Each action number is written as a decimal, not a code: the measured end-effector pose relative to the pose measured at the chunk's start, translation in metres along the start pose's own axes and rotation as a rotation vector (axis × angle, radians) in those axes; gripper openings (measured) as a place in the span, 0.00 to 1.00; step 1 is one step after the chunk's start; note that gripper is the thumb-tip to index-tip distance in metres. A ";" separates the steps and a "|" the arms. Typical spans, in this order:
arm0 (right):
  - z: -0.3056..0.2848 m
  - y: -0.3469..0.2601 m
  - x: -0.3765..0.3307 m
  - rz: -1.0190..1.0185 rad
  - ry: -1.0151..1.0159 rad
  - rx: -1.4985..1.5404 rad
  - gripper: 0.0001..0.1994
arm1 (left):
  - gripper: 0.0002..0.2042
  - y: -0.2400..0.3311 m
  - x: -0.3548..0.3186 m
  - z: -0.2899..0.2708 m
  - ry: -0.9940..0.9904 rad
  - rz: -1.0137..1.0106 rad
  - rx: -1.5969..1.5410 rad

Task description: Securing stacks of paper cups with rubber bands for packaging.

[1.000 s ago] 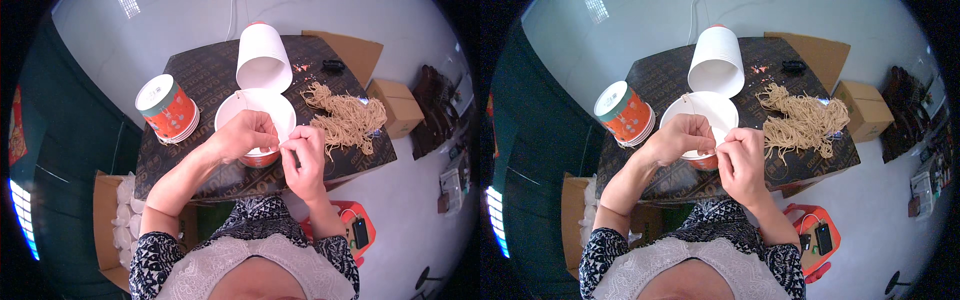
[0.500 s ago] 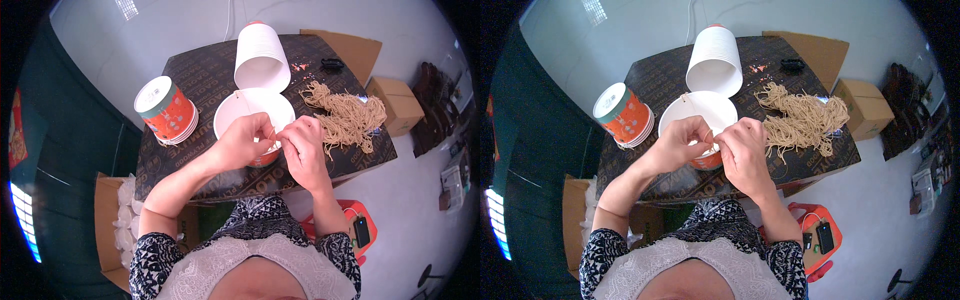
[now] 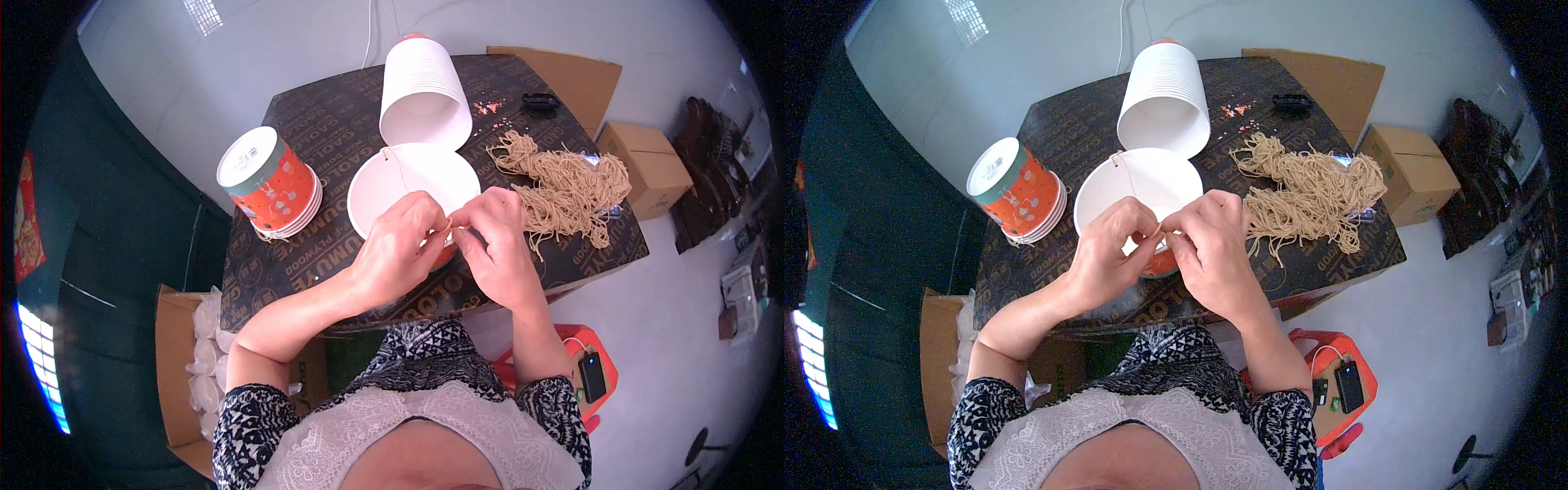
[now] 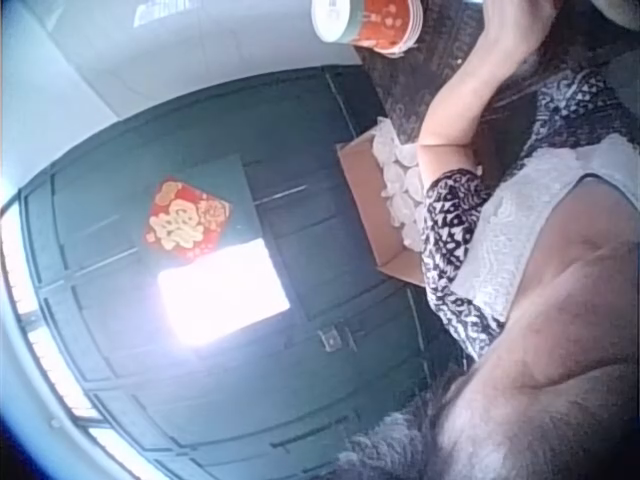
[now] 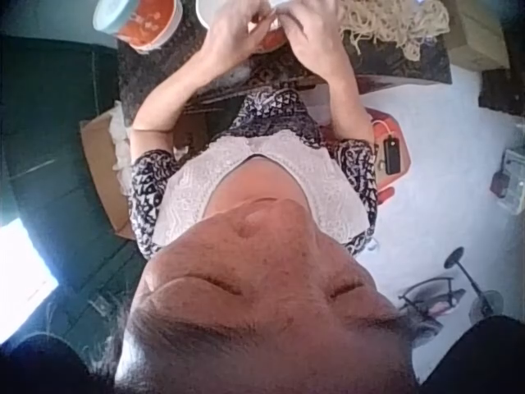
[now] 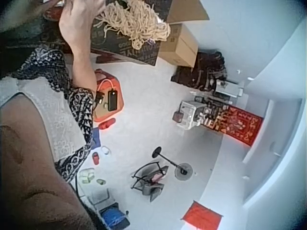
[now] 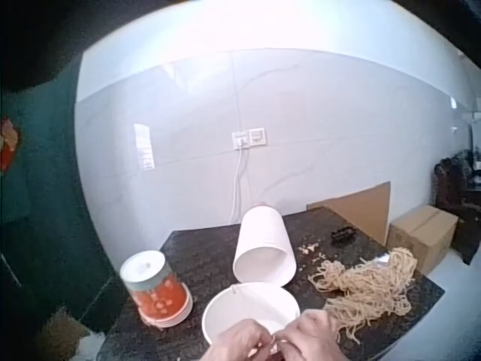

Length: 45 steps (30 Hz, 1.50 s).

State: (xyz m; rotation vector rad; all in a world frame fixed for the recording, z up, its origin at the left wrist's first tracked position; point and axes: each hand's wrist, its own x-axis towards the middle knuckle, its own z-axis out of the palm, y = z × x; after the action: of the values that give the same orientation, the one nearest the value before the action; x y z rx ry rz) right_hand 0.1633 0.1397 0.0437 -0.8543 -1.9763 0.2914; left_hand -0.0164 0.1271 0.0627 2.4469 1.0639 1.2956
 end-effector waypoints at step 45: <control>0.005 0.002 -0.031 -0.114 0.144 0.023 0.07 | 0.05 -0.002 0.013 -0.017 -0.144 -0.531 -0.245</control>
State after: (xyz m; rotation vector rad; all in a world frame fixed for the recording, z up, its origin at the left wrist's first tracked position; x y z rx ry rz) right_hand 0.1699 0.1209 0.0193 -0.7249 -1.8754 0.1809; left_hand -0.0258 0.1349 0.0807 1.8686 1.3059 0.9908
